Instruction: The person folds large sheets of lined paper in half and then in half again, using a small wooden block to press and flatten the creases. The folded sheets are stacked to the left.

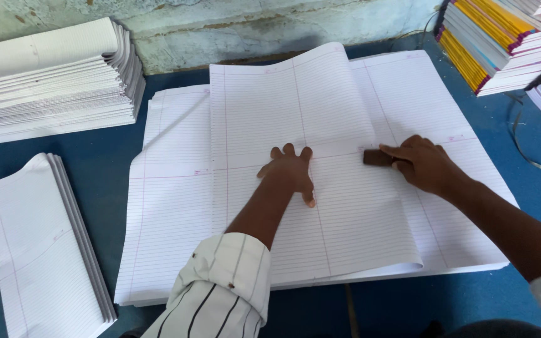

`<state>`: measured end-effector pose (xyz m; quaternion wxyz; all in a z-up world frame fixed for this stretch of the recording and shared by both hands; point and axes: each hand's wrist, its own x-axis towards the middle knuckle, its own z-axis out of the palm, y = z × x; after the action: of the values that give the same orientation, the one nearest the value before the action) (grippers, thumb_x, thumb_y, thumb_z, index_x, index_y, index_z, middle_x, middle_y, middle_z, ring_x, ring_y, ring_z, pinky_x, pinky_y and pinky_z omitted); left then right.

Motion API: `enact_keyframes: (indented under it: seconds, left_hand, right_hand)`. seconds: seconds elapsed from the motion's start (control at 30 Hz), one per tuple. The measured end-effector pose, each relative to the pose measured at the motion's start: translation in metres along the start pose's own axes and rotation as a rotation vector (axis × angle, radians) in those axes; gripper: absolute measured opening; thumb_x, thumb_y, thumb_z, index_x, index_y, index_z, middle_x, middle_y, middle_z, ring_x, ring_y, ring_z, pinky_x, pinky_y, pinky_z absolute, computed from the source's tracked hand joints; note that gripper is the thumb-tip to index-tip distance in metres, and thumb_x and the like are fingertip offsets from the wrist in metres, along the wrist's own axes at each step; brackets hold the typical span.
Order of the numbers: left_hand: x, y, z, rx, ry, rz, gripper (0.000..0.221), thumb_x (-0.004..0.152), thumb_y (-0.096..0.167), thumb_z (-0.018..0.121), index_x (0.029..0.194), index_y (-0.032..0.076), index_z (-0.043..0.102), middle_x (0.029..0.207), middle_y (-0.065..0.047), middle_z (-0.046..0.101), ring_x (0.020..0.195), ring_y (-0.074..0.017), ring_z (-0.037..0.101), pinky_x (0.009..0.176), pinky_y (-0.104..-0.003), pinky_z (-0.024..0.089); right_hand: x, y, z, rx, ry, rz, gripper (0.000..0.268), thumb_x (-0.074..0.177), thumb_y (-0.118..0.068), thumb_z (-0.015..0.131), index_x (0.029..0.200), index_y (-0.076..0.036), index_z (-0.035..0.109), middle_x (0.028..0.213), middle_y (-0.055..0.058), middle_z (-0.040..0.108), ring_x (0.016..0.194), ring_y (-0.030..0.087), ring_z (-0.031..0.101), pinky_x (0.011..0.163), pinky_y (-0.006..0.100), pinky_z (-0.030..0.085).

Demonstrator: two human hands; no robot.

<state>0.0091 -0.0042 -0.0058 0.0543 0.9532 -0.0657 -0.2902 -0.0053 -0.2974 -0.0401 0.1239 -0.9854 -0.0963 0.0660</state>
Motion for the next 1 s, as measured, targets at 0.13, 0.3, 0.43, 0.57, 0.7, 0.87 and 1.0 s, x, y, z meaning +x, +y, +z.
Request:
enact_keyframes:
  seconds: [0.13, 0.3, 0.43, 0.57, 0.7, 0.87, 1.0]
  left_hand:
    - [0.01, 0.005, -0.003, 0.041, -0.04, -0.036, 0.133, 0.057, 0.037, 0.1, 0.162, 0.027, 0.018, 0.161, -0.013, 0.023, 0.15, -0.0446, 0.021, 0.103, -0.077, 0.044]
    - [0.015, 0.005, -0.005, 0.03, -0.056, -0.031, 0.135, 0.059, 0.035, 0.102, 0.162, 0.029, 0.015, 0.164, -0.019, 0.009, 0.153, -0.0508, 0.005, 0.104, -0.081, 0.037]
    - [0.016, 0.005, -0.007, 0.011, -0.076, -0.038, 0.138, 0.055, 0.033, 0.101, 0.163, 0.029, 0.015, 0.165, -0.018, 0.012, 0.153, -0.0497, 0.01, 0.104, -0.082, 0.038]
    - [0.015, 0.006, -0.009, 0.022, -0.069, -0.029, 0.14, 0.054, 0.034, 0.102, 0.162, 0.027, 0.013, 0.167, -0.018, 0.005, 0.153, -0.0511, 0.008, 0.103, -0.083, 0.039]
    - [0.015, 0.007, -0.013, 0.052, -0.099, -0.009, 0.141, 0.055, 0.037, 0.102, 0.162, 0.025, 0.012, 0.167, -0.02, 0.006, 0.153, -0.0523, 0.009, 0.102, -0.082, 0.041]
    - [0.011, 0.008, -0.015, 0.063, -0.104, 0.001, 0.138, 0.058, 0.038, 0.102, 0.161, 0.022, 0.013, 0.168, -0.022, 0.004, 0.152, -0.0537, 0.008, 0.102, -0.081, 0.041]
    - [0.009, 0.008, -0.018, 0.063, -0.108, 0.004, 0.137, 0.058, 0.037, 0.102, 0.161, 0.021, 0.013, 0.168, -0.023, 0.002, 0.152, -0.0539, 0.008, 0.102, -0.08, 0.041]
  right_hand:
    - [0.034, 0.004, 0.001, -0.014, 0.052, 0.031, 0.048, 0.098, -0.023, 0.063, 0.145, -0.032, 0.06, 0.119, 0.011, 0.062, 0.117, 0.025, 0.058, 0.105, 0.043, 0.046]
    - [0.079, 0.005, 0.006, 0.029, 0.075, 0.123, 0.047, 0.099, -0.024, 0.062, 0.145, -0.034, 0.059, 0.126, 0.012, 0.058, 0.123, 0.029, 0.053, 0.11, 0.048, 0.039]
    - [0.106, 0.011, 0.008, 0.016, 0.133, 0.115, 0.048, 0.1, -0.026, 0.063, 0.146, -0.034, 0.059, 0.127, 0.014, 0.06, 0.125, 0.031, 0.053, 0.113, 0.052, 0.038]
    - [0.138, 0.014, 0.009, 0.035, 0.133, 0.179, 0.048, 0.1, -0.029, 0.063, 0.147, -0.035, 0.058, 0.128, 0.015, 0.059, 0.127, 0.032, 0.054, 0.113, 0.053, 0.038]
    - [0.168, 0.016, 0.007, 0.02, 0.138, 0.212, 0.048, 0.098, -0.029, 0.067, 0.145, -0.037, 0.06, 0.126, 0.016, 0.06, 0.123, 0.033, 0.058, 0.111, 0.053, 0.041]
    - [0.201, 0.02, 0.006, 0.039, 0.147, 0.239, 0.05, 0.098, -0.028, 0.069, 0.147, -0.037, 0.059, 0.12, 0.017, 0.063, 0.115, 0.033, 0.065, 0.107, 0.051, 0.047]
    - [0.226, 0.024, 0.01, 0.105, 0.192, 0.253, 0.051, 0.097, -0.026, 0.07, 0.147, -0.036, 0.06, 0.124, 0.019, 0.061, 0.117, 0.036, 0.064, 0.106, 0.049, 0.05]
